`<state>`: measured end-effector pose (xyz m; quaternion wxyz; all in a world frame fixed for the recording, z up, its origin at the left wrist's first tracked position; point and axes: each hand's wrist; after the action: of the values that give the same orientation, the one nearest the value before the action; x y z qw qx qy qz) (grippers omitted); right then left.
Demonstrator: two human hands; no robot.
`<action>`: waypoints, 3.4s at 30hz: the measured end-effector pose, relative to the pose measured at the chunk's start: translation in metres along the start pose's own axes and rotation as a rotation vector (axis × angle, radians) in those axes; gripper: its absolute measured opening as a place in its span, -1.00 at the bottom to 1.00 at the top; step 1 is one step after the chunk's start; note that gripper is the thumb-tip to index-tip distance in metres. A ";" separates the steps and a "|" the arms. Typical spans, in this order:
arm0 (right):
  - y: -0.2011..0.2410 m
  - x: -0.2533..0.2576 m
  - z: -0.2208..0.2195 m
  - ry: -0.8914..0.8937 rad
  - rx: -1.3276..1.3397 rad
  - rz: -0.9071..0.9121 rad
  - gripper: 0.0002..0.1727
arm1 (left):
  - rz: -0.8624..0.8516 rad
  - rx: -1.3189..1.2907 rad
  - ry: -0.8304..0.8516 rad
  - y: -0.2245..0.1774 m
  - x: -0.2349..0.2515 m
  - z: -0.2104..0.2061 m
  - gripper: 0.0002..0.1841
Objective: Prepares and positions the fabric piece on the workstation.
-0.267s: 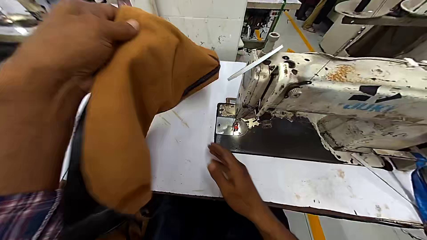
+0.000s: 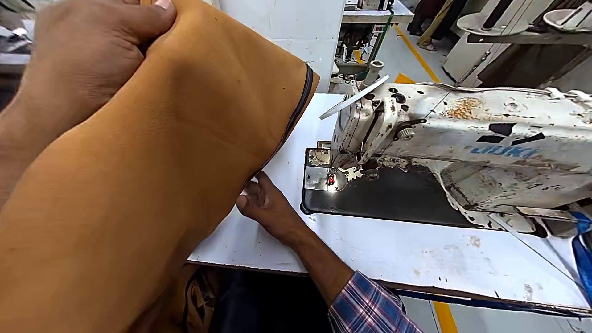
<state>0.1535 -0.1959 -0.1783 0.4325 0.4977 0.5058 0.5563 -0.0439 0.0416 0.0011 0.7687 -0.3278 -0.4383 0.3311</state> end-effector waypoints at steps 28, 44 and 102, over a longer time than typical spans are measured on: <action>-0.016 -0.098 0.100 -0.561 -0.965 -0.246 -0.40 | 0.089 0.170 0.203 0.099 -0.039 -0.162 -0.33; 0.072 -0.041 0.049 -0.237 -0.413 -0.179 -0.59 | -0.053 -0.149 0.386 -0.049 -0.240 -0.074 -0.66; 0.014 -0.165 0.092 -0.223 -0.605 -0.456 -0.33 | 0.357 -0.083 -0.132 0.014 -0.316 -0.077 -0.39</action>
<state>0.2660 -0.3475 -0.1840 0.7243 0.2800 0.3665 0.5125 -0.1036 -0.2187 -0.1855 0.6531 -0.4096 -0.4359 0.4644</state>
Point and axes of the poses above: each hand's wrist, its own x-axis towards the middle knuckle, its own z-axis out of the back of the hand, y = z × x, and after that the axes turned 13 degrees about -x, right-handed
